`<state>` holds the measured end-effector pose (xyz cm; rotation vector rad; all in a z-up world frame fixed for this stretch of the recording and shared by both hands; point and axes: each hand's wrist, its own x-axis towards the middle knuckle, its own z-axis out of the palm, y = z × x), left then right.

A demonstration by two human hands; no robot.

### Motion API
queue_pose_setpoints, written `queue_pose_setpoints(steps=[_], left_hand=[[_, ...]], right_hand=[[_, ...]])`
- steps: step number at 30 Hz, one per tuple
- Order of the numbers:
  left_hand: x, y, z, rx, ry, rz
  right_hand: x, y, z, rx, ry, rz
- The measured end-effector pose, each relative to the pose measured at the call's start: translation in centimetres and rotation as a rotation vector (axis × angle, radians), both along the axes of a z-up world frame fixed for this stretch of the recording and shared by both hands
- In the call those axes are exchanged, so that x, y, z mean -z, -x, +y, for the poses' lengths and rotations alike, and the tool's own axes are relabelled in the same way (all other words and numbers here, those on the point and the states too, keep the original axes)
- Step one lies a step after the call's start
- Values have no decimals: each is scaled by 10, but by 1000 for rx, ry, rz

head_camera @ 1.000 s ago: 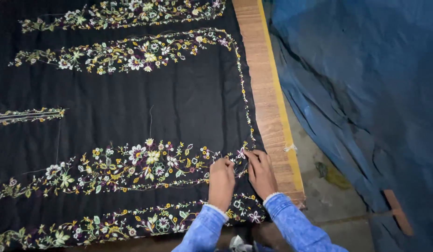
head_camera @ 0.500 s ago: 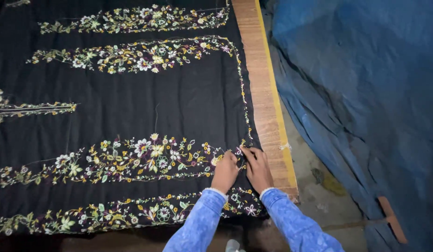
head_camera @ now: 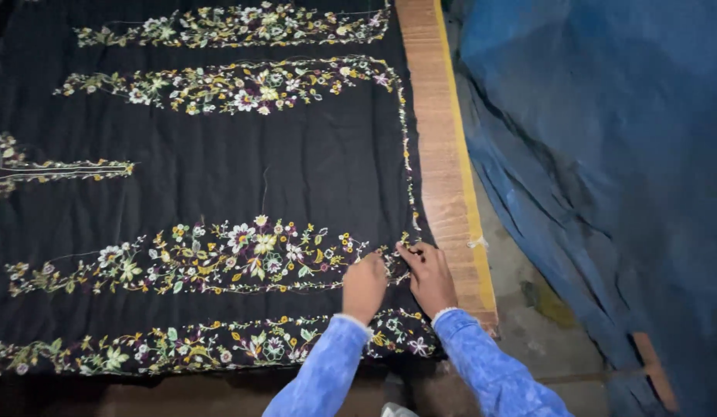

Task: Smoothing out a large piece of embroidered fabric on a table and marking it with tailor's chalk

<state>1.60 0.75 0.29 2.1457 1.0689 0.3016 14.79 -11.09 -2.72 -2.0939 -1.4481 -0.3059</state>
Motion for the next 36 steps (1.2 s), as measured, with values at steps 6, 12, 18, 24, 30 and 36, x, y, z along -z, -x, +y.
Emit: queue_pose_setpoints(steps=[6, 12, 18, 24, 30, 36], left_hand=[[-26, 95, 28, -224, -95, -8], [-63, 73, -28, -111, 19, -193], [-21, 13, -46, 74, -312, -232], [-2, -23, -55, 89, -563, -131], [15, -34, -50, 83, -334, -225], [51, -49, -35, 20, 205, 8]], right_hand=[[-5, 1, -3, 22, -47, 125], [-23, 9, -12, -29, -66, 329], [-25, 6, -14, -20, -209, 327], [-22, 6, -16, -32, -247, 292], [-20, 6, -20, -46, -241, 261], [-9, 7, -22, -15, -183, 199]])
